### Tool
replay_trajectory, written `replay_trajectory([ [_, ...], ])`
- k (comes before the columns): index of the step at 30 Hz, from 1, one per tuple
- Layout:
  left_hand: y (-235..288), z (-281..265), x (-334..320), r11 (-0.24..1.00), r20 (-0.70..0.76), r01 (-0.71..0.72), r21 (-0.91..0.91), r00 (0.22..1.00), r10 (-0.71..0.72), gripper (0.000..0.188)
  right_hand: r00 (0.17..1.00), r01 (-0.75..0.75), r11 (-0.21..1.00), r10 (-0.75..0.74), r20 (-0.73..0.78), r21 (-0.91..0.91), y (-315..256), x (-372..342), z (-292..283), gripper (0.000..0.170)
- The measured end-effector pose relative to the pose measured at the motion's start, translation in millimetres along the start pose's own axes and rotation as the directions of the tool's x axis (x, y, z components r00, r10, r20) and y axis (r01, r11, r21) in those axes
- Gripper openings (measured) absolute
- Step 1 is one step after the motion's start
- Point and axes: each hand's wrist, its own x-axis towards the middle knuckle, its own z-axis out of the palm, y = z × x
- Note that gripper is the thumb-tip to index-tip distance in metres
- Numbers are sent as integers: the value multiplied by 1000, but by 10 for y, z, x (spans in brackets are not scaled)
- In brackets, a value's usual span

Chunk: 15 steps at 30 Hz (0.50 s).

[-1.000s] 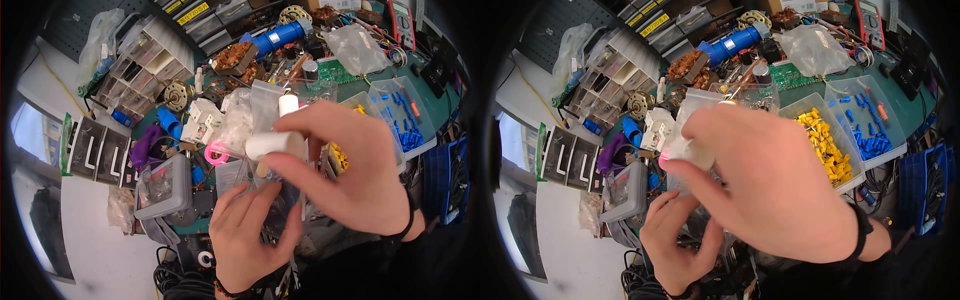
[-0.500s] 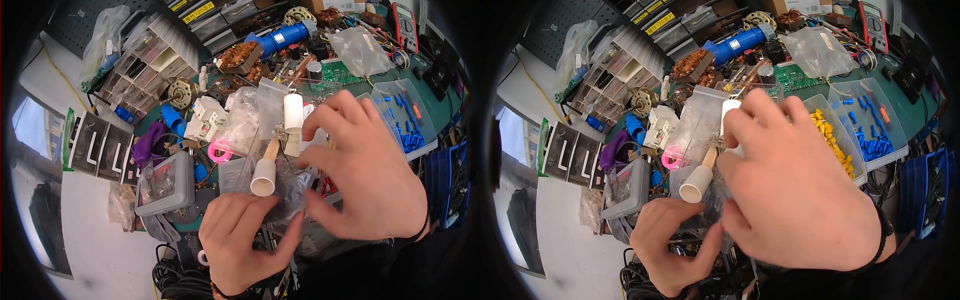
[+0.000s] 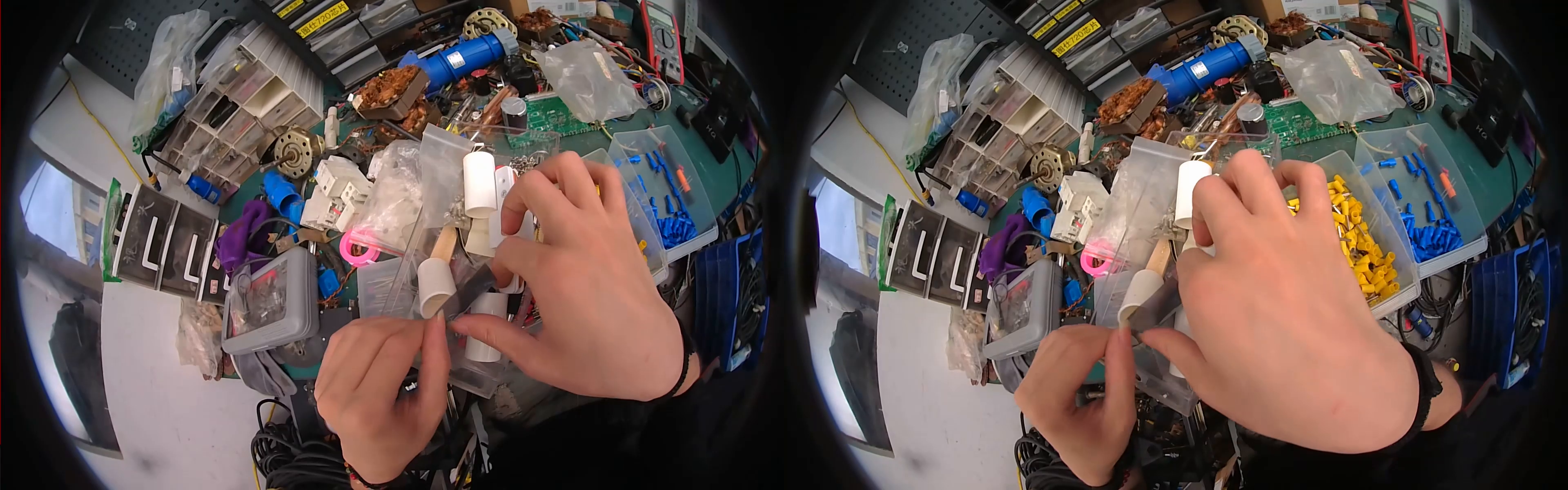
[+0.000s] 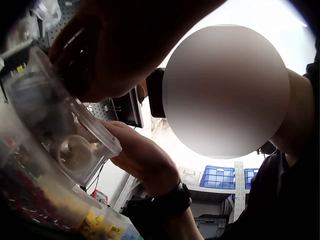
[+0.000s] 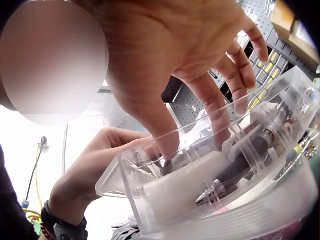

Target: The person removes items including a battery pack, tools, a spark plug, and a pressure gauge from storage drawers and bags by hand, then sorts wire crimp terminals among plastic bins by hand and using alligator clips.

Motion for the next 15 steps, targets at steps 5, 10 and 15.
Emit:
replay_trajectory([
  [5, -112, 6, -17, 998, -50, -44, 36, 998, 46, 11, 1000, -9, 999, 9, 8, 44, -2, -28, 20, 29],
  [10, -156, 22, -37, 987, -122, -8, 160, 992, 27, 13, 997, 0, 970, -18, 69, 244, 106, -13, 37, 26],
  [15, -94, -74, 5, 979, 84, -183, 87, 981, 176, 20, 997, 2, 962, 21, -79, 271, 181, -37, -163, 17],
])
